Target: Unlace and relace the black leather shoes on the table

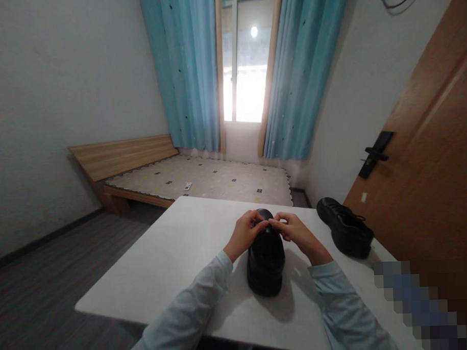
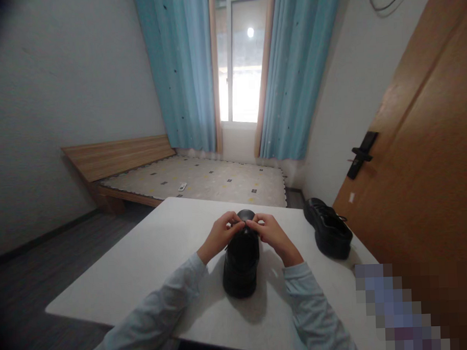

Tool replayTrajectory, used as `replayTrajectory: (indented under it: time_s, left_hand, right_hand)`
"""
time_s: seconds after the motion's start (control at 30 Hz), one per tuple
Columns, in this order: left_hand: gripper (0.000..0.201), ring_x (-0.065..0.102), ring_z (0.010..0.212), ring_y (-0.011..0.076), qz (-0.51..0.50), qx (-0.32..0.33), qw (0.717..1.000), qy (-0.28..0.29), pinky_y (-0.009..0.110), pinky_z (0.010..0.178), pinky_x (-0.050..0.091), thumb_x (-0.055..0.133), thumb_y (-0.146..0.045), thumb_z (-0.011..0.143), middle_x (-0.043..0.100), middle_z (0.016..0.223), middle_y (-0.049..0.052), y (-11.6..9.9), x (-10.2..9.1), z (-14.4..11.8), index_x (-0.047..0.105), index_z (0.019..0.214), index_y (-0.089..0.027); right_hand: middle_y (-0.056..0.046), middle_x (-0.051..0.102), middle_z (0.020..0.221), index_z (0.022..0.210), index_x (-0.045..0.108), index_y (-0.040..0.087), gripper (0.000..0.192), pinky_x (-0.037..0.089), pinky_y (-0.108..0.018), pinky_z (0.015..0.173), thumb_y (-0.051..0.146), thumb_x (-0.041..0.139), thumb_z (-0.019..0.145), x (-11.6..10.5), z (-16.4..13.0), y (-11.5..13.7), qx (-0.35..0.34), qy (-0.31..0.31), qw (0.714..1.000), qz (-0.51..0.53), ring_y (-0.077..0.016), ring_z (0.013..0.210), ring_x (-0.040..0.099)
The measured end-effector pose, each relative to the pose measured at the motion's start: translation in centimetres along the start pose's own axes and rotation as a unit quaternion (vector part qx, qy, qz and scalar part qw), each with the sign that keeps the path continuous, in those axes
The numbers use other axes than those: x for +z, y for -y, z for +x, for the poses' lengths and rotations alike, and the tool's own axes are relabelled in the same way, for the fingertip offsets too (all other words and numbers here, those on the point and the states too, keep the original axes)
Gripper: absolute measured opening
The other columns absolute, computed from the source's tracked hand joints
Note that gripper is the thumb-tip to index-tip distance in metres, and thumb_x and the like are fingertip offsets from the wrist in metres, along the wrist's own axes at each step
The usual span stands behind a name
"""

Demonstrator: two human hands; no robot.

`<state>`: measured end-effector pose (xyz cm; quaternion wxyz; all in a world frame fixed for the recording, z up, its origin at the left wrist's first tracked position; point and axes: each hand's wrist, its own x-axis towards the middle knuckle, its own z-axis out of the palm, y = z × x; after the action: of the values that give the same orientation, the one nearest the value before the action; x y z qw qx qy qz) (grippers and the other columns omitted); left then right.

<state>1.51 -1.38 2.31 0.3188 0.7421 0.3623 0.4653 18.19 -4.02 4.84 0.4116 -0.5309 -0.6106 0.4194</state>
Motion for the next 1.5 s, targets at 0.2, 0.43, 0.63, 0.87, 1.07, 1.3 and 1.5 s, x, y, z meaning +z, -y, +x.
replayTrajectory:
  time_s: [0.2, 0.43, 0.63, 0.87, 1.07, 1.3, 1.5]
  left_hand:
    - [0.028, 0.055, 0.073, 0.0137, -0.187, -0.047, 0.981, 0.023, 0.026, 0.069, 0.041, 0.057, -0.042, 0.079, 0.064, 0.078, 0.002, -0.2, 0.1, 0.0, 0.047, 0.070, -0.017]
    - [0.027, 0.055, 0.075, 0.0122, -0.236, -0.085, 0.967, 0.041, 0.024, 0.068, 0.041, 0.050, -0.043, 0.084, 0.062, 0.081, 0.001, 0.0, -0.3, -0.2, 0.040, 0.075, -0.019]
    - [0.023, 0.052, 0.070, 0.0121, -0.112, -0.032, 0.992, 0.051, 0.025, 0.068, 0.041, 0.044, -0.038, 0.087, 0.056, 0.073, -0.002, -0.1, -0.9, -0.1, 0.043, 0.075, -0.019]
    - [0.020, 0.050, 0.066, 0.0125, 0.008, -0.010, 0.998, 0.056, 0.025, 0.066, 0.038, 0.043, -0.033, 0.087, 0.054, 0.068, -0.003, -0.3, -1.4, -0.1, 0.045, 0.073, -0.019]
    - [0.018, 0.048, 0.064, 0.0126, 0.084, -0.008, 0.994, 0.074, 0.024, 0.062, 0.035, 0.043, -0.030, 0.086, 0.054, 0.066, -0.003, -0.3, -1.8, 0.0, 0.042, 0.072, -0.019]
    - [0.018, 0.050, 0.064, 0.0131, 0.112, -0.020, 0.988, 0.104, 0.023, 0.060, 0.035, 0.044, -0.030, 0.085, 0.053, 0.064, -0.004, 0.0, -2.3, 0.2, 0.040, 0.071, -0.020]
    - [0.018, 0.050, 0.065, 0.0133, 0.110, -0.024, 0.987, 0.115, 0.023, 0.059, 0.037, 0.043, -0.030, 0.085, 0.053, 0.065, -0.003, 0.1, -2.5, 0.2, 0.039, 0.070, -0.020]
  right_hand:
    - [0.006, 0.049, 0.054, 0.059, 0.044, 0.018, 0.041, 0.017, -0.018, 0.039, 0.047, 0.073, 0.060, 0.0, 0.2, -0.8, 0.036, -0.010, 0.986, 0.164, -0.0026, 0.040, 0.032]
    - [0.003, 0.053, 0.062, 0.062, 0.049, 0.016, 0.040, 0.022, -0.018, 0.043, 0.048, 0.073, 0.059, -0.1, 0.3, -0.9, 0.078, -0.009, 0.970, 0.230, -0.0055, 0.049, 0.040]
    - [0.003, 0.050, 0.062, 0.061, 0.050, 0.016, 0.037, 0.019, -0.019, 0.043, 0.047, 0.071, 0.062, -0.2, 0.0, -0.6, 0.057, 0.027, 0.973, 0.223, -0.0060, 0.050, 0.038]
    - [0.005, 0.043, 0.058, 0.060, 0.047, 0.016, 0.038, 0.014, -0.020, 0.039, 0.049, 0.065, 0.069, -0.7, 0.1, -1.0, 0.040, 0.056, 0.985, 0.160, -0.0030, 0.042, 0.025]
    - [0.006, 0.040, 0.055, 0.060, 0.044, 0.018, 0.039, 0.016, -0.019, 0.037, 0.052, 0.061, 0.069, -0.7, 0.1, -0.9, 0.041, 0.035, 0.996, 0.064, -0.0040, 0.041, 0.028]
    - [0.005, 0.041, 0.058, 0.062, 0.039, 0.019, 0.041, 0.012, -0.017, 0.037, 0.054, 0.061, 0.067, -0.9, 0.1, -1.1, 0.066, 0.042, 0.997, 0.027, -0.0029, 0.042, 0.024]
    - [0.007, 0.038, 0.054, 0.063, 0.040, 0.019, 0.040, 0.011, -0.018, 0.037, 0.053, 0.061, 0.067, -1.2, 0.2, -1.7, 0.077, 0.053, 0.995, 0.018, -0.0029, 0.041, 0.023]
